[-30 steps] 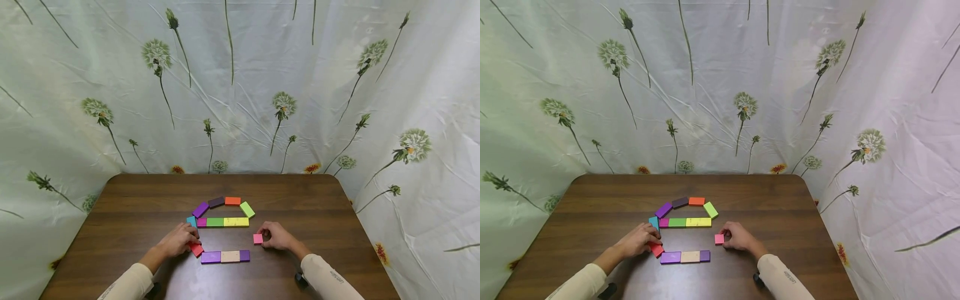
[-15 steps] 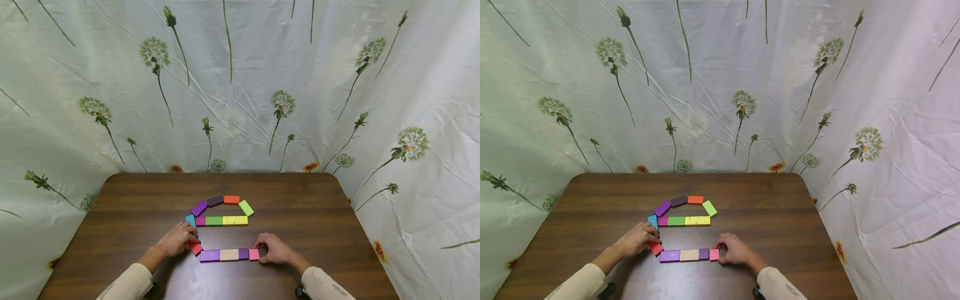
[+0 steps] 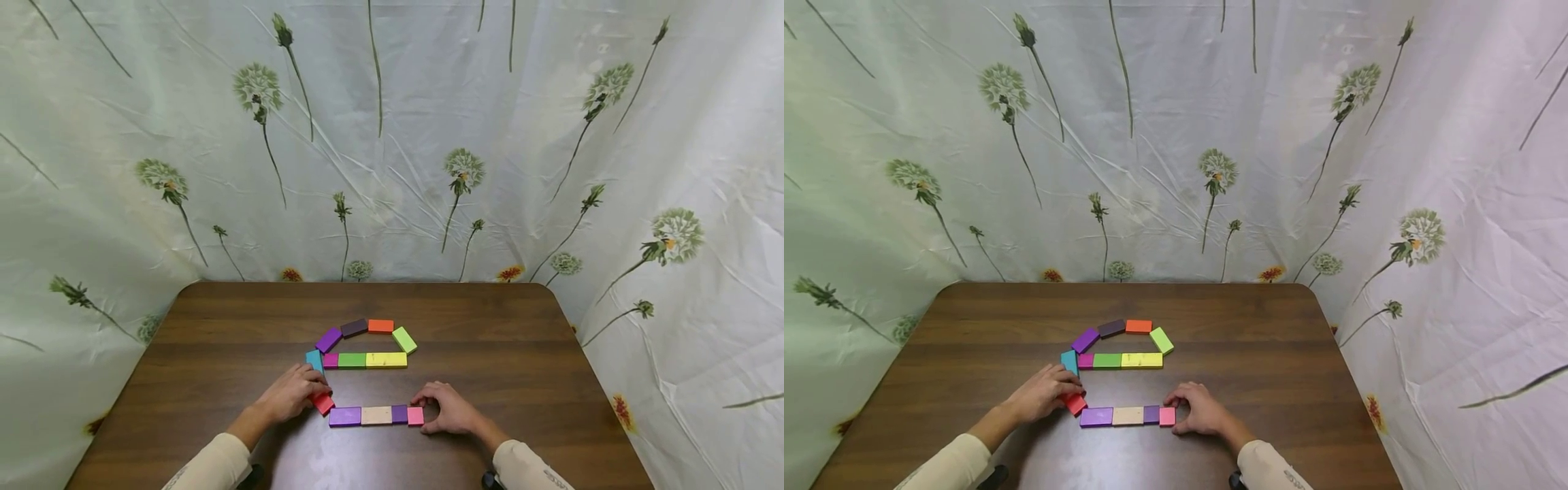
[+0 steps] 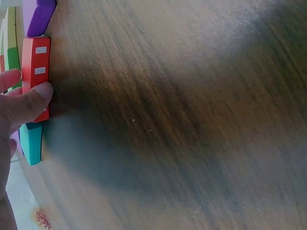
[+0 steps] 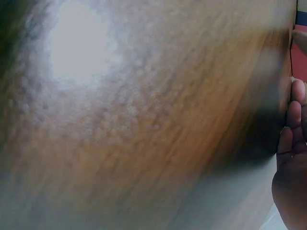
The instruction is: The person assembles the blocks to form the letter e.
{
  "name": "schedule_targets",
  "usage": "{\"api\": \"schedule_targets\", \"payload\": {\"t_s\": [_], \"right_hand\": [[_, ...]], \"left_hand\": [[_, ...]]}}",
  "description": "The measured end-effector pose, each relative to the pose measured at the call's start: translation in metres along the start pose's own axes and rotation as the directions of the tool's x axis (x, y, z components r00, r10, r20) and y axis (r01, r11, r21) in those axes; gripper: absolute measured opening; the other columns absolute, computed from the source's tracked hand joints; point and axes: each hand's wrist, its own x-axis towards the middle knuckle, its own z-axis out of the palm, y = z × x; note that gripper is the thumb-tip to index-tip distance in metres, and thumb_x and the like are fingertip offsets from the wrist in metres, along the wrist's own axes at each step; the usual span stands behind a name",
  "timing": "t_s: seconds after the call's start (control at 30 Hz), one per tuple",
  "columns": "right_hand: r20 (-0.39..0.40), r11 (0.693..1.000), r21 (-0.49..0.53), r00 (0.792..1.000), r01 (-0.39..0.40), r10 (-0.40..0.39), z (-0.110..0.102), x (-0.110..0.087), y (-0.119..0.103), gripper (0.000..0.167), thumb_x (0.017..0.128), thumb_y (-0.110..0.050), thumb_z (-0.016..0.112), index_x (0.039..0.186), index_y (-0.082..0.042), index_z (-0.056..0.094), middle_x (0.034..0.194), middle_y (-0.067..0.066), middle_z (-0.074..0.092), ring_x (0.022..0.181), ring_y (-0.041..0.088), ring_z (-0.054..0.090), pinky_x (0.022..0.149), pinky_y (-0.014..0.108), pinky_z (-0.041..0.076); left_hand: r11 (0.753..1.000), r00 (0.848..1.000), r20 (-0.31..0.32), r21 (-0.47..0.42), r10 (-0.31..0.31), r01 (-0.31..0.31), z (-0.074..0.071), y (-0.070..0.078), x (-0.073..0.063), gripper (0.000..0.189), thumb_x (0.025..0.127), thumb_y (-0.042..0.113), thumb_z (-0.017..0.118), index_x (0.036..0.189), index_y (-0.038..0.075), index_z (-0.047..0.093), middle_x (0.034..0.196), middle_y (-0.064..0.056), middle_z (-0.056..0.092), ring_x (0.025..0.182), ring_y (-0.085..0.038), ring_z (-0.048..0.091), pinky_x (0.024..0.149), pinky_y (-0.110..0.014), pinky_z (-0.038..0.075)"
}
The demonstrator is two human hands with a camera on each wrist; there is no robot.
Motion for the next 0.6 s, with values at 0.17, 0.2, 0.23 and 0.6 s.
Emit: {"api": "schedule_targets", "payload": {"t_s": [0.17,0.2,0.23,0.6], "right_hand": [[-0.019,0.997,0.074,1.0,0.024,-0.023,-0.002,-0.001,0.003,0.043,0.067,-0.02,0.085,0.106,-0.012,0.068,0.089,-0.01,0.057,0.087,0.004,0.05,0.079,0.025,0.039],[-0.027,0.995,0.097,0.999,0.034,-0.031,-0.003,0.0,0.003,0.044,0.067,-0.02,0.085,0.106,-0.011,0.067,0.089,-0.008,0.058,0.086,0.006,0.051,0.079,0.025,0.04],[-0.034,0.992,0.12,0.999,0.04,-0.037,-0.004,0.0,0.004,0.044,0.067,-0.019,0.086,0.107,-0.01,0.067,0.089,-0.005,0.059,0.086,0.008,0.052,0.078,0.025,0.041],[0.005,0.946,0.296,0.991,-0.128,0.133,-0.01,-0.001,0.009,0.044,0.071,-0.016,0.085,0.11,-0.008,0.067,0.095,0.0,0.062,0.088,0.011,0.054,0.08,0.025,0.043]], "left_hand": [[1.0,0.999,-0.054,-0.025,-0.009,0.008,-0.004,-0.004,-0.007,0.037,0.067,0.005,0.083,0.102,0.009,0.073,0.102,-0.004,0.063,0.096,-0.025,0.056,0.084,-0.044,0.046],[0.999,0.997,-0.076,-0.036,-0.018,0.016,-0.005,-0.005,-0.009,0.038,0.066,0.004,0.084,0.102,0.009,0.074,0.102,-0.003,0.063,0.095,-0.025,0.056,0.083,-0.044,0.046],[0.999,0.995,-0.1,-0.045,-0.03,0.025,-0.007,-0.007,-0.011,0.039,0.065,0.003,0.084,0.102,0.009,0.074,0.101,-0.003,0.063,0.095,-0.024,0.056,0.082,-0.045,0.046],[0.982,0.941,-0.282,-0.025,-0.186,0.186,-0.014,-0.024,-0.037,0.033,0.058,0.007,0.088,0.088,0.009,0.073,0.086,0.001,0.064,0.081,-0.02,0.055,0.07,-0.04,0.044]]}}
